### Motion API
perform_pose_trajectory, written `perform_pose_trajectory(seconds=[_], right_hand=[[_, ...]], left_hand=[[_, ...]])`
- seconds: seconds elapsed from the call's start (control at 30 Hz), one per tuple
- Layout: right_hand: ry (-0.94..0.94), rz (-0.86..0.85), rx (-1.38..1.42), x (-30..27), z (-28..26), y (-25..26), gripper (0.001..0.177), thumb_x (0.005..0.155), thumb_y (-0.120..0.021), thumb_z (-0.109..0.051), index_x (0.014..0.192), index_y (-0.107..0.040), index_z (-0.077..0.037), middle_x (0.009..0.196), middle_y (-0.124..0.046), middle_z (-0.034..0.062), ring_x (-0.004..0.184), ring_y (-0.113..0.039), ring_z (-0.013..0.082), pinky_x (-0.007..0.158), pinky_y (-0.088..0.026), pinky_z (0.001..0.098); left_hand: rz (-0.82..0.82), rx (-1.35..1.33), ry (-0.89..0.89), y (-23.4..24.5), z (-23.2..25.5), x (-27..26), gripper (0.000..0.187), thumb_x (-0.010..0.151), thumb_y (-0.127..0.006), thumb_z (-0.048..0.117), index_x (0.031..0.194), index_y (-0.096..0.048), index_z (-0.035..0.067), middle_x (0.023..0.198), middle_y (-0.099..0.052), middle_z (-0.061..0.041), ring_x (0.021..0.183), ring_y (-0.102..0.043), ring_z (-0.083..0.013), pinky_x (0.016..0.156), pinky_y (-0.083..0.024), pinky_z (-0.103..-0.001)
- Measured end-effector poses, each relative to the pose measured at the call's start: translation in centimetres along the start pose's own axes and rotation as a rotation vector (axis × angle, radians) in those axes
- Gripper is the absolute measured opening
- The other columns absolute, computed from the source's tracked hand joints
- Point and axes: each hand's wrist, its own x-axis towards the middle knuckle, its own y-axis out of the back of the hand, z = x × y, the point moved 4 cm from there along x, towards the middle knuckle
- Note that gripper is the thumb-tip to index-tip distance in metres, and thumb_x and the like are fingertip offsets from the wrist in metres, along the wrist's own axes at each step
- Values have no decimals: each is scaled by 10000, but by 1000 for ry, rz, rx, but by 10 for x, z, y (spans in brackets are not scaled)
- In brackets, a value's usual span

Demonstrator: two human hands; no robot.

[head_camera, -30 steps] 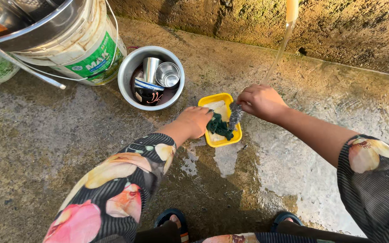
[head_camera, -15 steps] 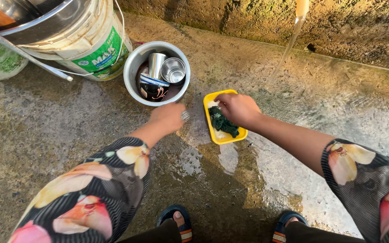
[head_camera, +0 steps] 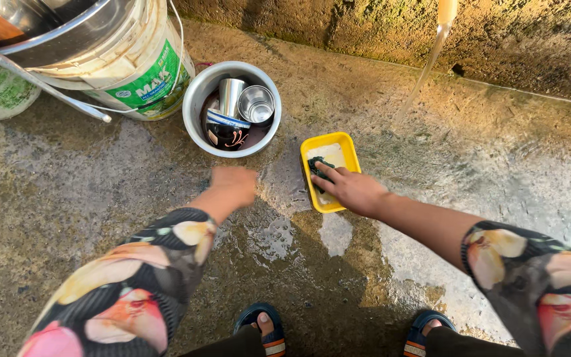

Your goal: The person washes dishes by hand under a stream of water, using a green scouring pad and soap to scrub various cups and a pot before rinsing them.

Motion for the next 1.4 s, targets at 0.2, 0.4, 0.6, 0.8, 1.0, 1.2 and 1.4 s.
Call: perform_pose_trajectory(seconds=[0.2,0.4,0.6,0.8,1.0,1.2,1.4], right_hand=[[-196,28,29,19,14,-7,386,953,-576,-119,1338,-585,-137,1225,-648,173,1088,-682,346,886,-589,456],[-588,304,294,11,43,23,466,947,-639,-406,1268,-579,-72,1109,-661,201,988,-671,391,852,-559,502],[-383,366,159,13,41,19,592,954,-642,-337,1455,-489,-63,1296,-583,203,1244,-562,370,998,-517,467],[-94,267,-41,28,20,-6,728,713,-702,-178,1421,-535,-141,1371,-544,200,1183,-562,393,864,-546,486],[-189,369,97,61,41,47,448,834,-654,-168,1280,-672,-130,1212,-669,155,1128,-653,361,952,-552,473],[-333,644,617,131,61,38,412,896,-640,-208,1275,-646,-48,1101,-740,173,983,-725,325,883,-576,430],[-580,507,990,164,46,10,322,890,-729,-310,955,-726,6,812,-766,144,729,-746,211,731,-594,380]], left_hand=[[44,-278,-145,15,80,25,363,889,-606,254,1186,-727,83,1163,-740,-160,1090,-718,-360,913,-569,-484],[114,-216,-162,15,94,45,386,936,-536,176,1296,-610,59,1152,-736,-156,1062,-714,-359,853,-585,-501],[262,-184,-275,14,84,46,286,909,-574,119,1168,-661,37,1139,-706,-170,1031,-700,-370,853,-566,-489],[521,88,-344,40,54,22,251,822,-633,83,1069,-677,89,1071,-692,-97,1019,-694,-276,838,-554,-422],[881,213,-95,45,7,14,197,831,-628,146,1024,-651,118,966,-647,-65,912,-660,-245,761,-498,-398],[802,323,-258,24,-6,38,118,883,-642,136,1000,-643,115,926,-613,-50,907,-658,-239,809,-520,-378],[801,357,-297,37,-9,24,213,801,-657,137,1010,-649,102,951,-613,-56,942,-655,-234,761,-543,-355]])
